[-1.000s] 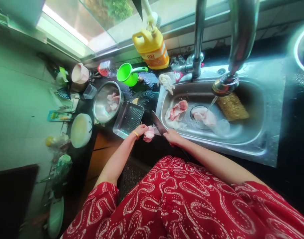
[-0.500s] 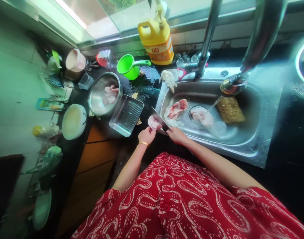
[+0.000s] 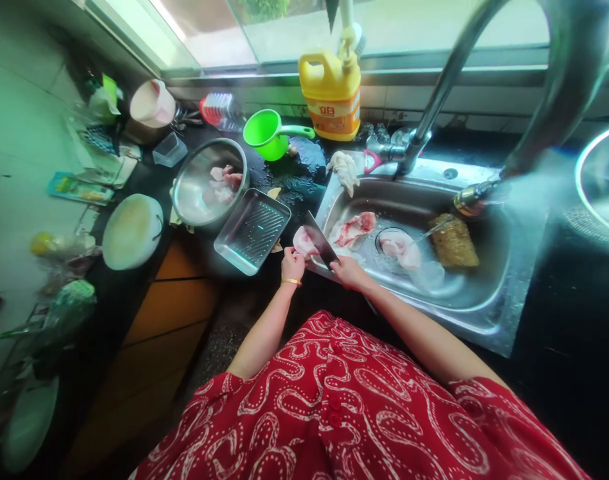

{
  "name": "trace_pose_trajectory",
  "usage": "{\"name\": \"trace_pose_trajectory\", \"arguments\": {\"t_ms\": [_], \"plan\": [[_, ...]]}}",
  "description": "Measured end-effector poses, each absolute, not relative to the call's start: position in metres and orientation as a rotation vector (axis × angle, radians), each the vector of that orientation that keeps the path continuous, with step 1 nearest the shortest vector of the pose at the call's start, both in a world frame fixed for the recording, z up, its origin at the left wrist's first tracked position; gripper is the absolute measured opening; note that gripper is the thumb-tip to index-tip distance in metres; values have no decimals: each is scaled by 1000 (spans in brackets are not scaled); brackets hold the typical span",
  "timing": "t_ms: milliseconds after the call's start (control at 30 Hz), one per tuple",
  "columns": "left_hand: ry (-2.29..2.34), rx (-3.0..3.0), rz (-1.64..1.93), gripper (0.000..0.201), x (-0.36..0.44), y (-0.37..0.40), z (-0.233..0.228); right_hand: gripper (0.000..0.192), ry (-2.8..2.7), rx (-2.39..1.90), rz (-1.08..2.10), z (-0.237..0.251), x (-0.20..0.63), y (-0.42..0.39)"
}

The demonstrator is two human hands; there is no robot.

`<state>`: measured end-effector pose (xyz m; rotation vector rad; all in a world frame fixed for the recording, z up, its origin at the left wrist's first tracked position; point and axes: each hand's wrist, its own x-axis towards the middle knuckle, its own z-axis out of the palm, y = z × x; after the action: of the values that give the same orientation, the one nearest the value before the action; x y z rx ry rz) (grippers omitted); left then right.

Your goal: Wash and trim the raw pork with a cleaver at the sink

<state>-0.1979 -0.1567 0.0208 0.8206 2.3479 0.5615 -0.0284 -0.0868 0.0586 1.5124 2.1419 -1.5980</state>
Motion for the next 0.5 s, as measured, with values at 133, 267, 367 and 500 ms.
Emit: {"name": "trace_pose_trajectory", "arguments": {"t_ms": [133,267,367,500], "plan": [[2116,688,592,25,-215,-148,10,24,2214,1483,-1510,61,-38,-82],[2016,739,596,26,-227,-147,10,25,2252,1419,-1470,61,-45,-78],[2081,1002,527,24,-232,-149,25,25,2283,1430,-1453,62,-47,-75],[2138,1172,385,36,-230,-150,52,30,2341,1513,-1447,70,-38,-79]]}}
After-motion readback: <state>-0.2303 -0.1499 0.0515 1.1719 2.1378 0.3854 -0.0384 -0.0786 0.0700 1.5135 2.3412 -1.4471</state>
